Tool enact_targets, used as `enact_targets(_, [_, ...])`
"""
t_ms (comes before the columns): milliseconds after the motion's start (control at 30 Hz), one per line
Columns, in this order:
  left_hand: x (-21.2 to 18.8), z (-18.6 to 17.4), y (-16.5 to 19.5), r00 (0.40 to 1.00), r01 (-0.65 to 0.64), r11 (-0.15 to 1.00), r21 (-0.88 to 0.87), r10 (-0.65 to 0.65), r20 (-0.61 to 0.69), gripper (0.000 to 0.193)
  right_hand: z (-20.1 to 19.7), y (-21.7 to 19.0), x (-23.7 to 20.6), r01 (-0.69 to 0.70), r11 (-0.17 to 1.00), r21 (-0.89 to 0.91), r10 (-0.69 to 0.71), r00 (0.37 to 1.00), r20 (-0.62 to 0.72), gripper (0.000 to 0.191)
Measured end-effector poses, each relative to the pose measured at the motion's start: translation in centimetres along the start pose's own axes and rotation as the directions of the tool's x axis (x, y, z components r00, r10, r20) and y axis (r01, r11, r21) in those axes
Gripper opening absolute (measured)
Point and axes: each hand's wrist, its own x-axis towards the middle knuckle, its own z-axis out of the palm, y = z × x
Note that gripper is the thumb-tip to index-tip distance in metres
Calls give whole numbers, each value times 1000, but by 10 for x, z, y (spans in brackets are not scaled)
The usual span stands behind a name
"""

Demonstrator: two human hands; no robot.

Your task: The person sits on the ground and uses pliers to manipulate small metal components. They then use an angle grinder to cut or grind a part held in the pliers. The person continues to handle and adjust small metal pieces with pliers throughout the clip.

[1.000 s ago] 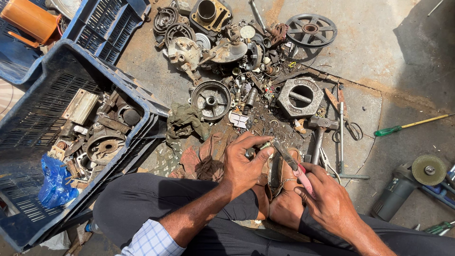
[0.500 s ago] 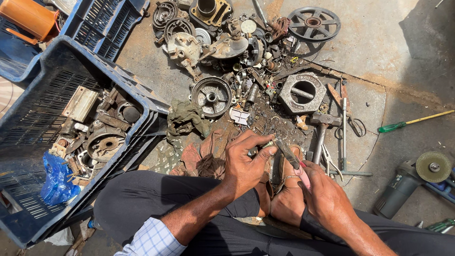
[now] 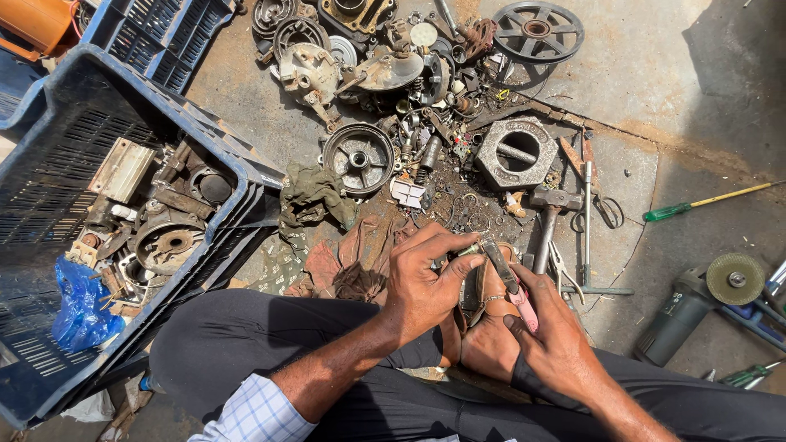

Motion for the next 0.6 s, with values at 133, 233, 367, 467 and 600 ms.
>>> enact_targets(133, [-1,0,3,1000,-25,999,22,25,-4,27,3,5,-1,15,997,-77,-17,1000,-26,66])
enact_targets(233, [-3,1,5,1000,-21,999,40,21,-12,26,7,9,-1,77,988,-136,-86,994,-62,64])
enact_targets(367, [-5,2,6,998,-42,997,58,44,-33,26,10,12,-2,147,974,-171,-169,978,-121,64])
enact_targets(467, [-6,3,5,997,-58,996,70,61,-45,26,10,15,-3,138,975,-172,-161,978,-129,60])
enact_targets(600, [-4,5,2,999,-44,998,55,45,-15,26,10,23,-3,118,976,-182,-138,985,-103,51])
